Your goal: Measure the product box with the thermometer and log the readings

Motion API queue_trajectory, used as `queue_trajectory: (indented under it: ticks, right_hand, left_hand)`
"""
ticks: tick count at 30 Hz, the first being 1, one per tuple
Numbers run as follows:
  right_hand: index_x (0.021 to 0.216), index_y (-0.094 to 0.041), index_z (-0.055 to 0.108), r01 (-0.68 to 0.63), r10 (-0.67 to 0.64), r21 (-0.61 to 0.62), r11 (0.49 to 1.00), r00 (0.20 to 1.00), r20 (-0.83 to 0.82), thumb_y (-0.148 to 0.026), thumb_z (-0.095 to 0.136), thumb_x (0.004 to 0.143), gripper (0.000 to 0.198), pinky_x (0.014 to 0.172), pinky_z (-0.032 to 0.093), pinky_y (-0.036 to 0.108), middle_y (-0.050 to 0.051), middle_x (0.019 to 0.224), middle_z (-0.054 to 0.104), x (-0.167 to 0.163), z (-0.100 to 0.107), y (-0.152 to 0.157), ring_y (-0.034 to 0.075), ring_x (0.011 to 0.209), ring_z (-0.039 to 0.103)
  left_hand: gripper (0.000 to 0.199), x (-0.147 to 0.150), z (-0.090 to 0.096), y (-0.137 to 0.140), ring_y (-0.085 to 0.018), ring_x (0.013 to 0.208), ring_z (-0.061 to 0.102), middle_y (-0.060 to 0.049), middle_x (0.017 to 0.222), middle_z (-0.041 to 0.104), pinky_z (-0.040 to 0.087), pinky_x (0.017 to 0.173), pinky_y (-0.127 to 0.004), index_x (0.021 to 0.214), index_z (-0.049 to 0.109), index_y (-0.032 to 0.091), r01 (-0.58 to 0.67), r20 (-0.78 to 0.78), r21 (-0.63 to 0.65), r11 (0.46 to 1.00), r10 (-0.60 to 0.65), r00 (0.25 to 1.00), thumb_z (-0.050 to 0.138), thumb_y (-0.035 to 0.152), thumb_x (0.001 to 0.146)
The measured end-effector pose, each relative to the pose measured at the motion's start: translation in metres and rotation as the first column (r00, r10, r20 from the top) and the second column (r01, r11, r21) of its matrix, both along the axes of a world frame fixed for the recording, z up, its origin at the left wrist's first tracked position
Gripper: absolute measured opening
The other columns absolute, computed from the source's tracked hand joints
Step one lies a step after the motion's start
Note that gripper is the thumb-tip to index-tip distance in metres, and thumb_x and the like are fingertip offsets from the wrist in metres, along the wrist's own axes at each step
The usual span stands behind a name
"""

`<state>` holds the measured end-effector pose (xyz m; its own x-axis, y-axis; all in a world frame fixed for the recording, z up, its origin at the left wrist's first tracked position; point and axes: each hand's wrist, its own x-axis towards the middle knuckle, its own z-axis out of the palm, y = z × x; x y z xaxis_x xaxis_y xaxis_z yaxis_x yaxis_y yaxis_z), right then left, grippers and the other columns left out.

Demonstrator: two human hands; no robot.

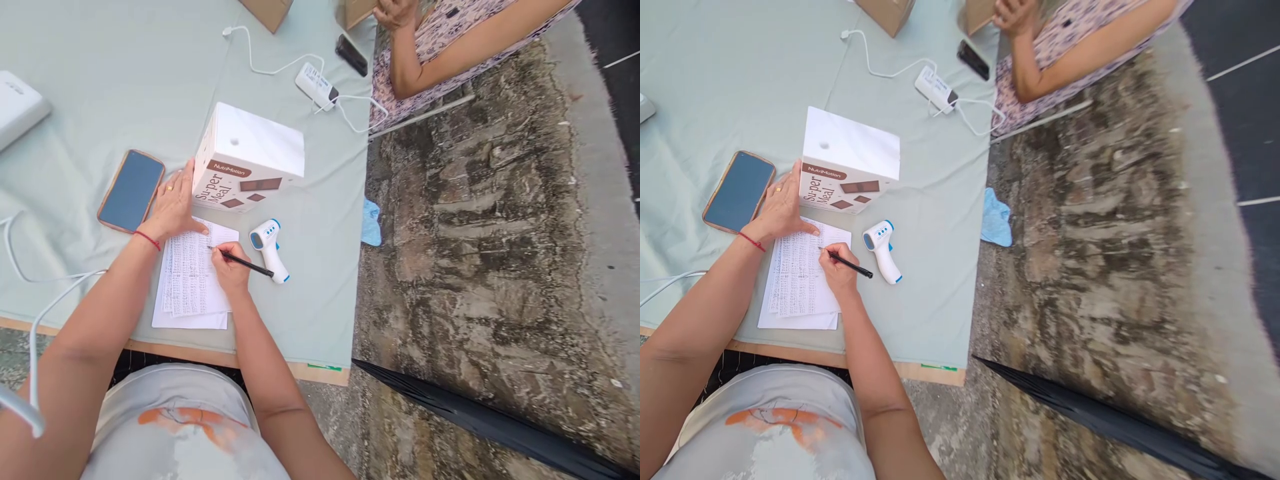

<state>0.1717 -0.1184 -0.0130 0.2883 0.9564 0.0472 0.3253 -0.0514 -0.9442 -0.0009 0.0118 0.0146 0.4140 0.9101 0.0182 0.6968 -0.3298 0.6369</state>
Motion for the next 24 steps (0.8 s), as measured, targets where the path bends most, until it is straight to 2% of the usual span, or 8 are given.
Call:
queue_trajectory:
  ticks: [9,15,24]
  right_hand:
    - [0.075,-0.025,0.057,0.041,-0.041,0.002,0.999,0.999,-0.026,-0.044,0.063,0.083,0.022,0.061,0.047,0.029,-0.004,0.066,0.06,0.0,-0.0016,0.001,0.014,0.061,0.05]
    - [0.074,-0.026,0.056,0.046,-0.046,0.004,0.999,0.999,-0.009,-0.045,0.062,0.082,0.021,0.06,0.047,0.03,-0.004,0.065,0.058,-0.0013,0.0006,0.0017,0.014,0.06,0.05]
    - [0.075,-0.026,0.055,0.01,-0.01,-0.013,1.0,1.0,-0.003,-0.044,0.062,0.081,0.02,0.062,0.049,0.03,-0.004,0.066,0.057,0.0,0.003,0.0023,0.014,0.062,0.051]
  left_hand:
    - [0.169,0.0016,0.001,0.0004,-0.054,0.165,0.016,-0.028,0.179,0.017,0.015,0.134,-0.066,0.175,-0.006,0.017,-0.002,0.001,-0.006,1.0,0.002,1.0,0.108,0.048,0.054]
    - [0.167,0.0017,0.0019,-0.0007,-0.053,0.165,0.019,-0.028,0.178,0.02,0.017,0.134,-0.065,0.175,-0.002,0.017,-0.006,0.004,0.002,1.0,0.006,1.0,0.108,0.047,0.053]
    - [0.168,0.0013,0.0047,-0.0004,-0.054,0.165,0.018,-0.032,0.176,0.023,0.016,0.134,-0.065,0.174,-0.006,0.014,-0.004,-0.009,-0.019,1.0,0.003,1.0,0.107,0.05,0.056]
